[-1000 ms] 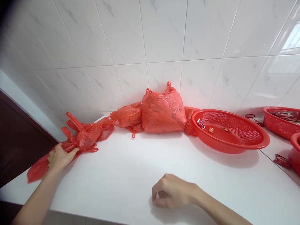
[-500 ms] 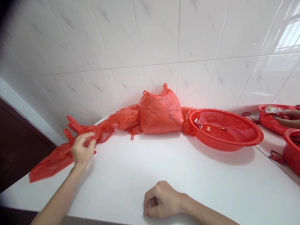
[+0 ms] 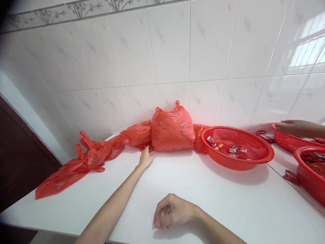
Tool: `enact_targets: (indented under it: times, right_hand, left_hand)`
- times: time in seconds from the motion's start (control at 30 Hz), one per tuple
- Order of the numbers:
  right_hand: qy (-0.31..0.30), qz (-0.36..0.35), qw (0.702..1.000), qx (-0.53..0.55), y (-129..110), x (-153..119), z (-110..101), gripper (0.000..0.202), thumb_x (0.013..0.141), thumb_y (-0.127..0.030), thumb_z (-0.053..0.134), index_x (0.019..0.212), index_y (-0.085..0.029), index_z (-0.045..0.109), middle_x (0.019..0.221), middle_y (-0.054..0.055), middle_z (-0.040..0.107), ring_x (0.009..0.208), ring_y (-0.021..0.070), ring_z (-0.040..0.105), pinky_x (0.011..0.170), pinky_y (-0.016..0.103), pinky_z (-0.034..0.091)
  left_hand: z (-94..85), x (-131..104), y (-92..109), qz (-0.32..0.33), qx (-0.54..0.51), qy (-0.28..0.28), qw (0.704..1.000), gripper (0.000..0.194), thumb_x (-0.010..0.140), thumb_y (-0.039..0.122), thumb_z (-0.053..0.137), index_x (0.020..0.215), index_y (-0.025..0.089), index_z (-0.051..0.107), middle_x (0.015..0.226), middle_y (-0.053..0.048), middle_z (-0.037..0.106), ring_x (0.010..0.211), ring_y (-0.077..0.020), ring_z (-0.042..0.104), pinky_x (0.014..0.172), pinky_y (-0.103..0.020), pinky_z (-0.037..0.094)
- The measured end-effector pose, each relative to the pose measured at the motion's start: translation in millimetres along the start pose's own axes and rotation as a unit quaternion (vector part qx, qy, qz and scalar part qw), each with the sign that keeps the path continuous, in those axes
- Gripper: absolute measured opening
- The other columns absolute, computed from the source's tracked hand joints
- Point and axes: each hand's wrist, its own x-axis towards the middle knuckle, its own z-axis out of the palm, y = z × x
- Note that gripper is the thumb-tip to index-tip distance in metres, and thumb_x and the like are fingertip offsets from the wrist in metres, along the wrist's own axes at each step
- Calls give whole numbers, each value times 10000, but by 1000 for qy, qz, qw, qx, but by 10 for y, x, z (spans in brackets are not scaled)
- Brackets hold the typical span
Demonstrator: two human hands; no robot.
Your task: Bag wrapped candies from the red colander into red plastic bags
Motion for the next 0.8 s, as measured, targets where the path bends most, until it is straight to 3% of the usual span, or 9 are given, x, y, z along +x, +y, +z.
enact_targets:
  times: [0.17,0.27,0.5,0.63,0.8]
  right_hand:
    - [-3,-4,1000,-4,25,15,-15,231,641,-175,753,860,-102,770,705,-3,701,533,65,582,504,157,492]
    - [-2,-1,1000,-6,1,13,-19,231,633,-153,729,855,-102,772,708,-5,700,530,66,588,501,157,491]
    - [4,16,999,-35,0,28,-18,250,636,-154,716,874,-110,779,690,-19,683,541,67,590,525,158,479]
    - [9,18,999,-50,87,63,-15,291,622,-119,681,891,-114,791,695,-14,693,563,70,590,547,158,469]
    - [32,18,994,-100,230,96,-34,262,670,-157,712,916,-134,798,669,-24,660,614,82,585,600,169,462]
  left_hand:
    - [-34,-124,-40,-37,42,35,998,238,797,159,614,981,200,760,1011,-129,743,1098,-338,644,1018,-469,477]
    - [-107,-151,-50,-48,46,65,996,165,819,214,615,854,227,776,1006,-127,729,1103,-355,621,997,-498,480]
    - [-200,-118,-92,-83,27,130,988,229,877,252,565,974,219,769,1205,-128,656,1203,-338,593,1036,-485,474]
    - [-176,-101,-124,-78,21,125,989,241,877,236,561,1018,234,757,1229,-115,660,1226,-311,599,1056,-441,469]
    - [-111,-58,-151,-78,21,97,992,280,805,205,619,1047,196,760,1272,-172,666,1243,-375,595,1065,-524,448]
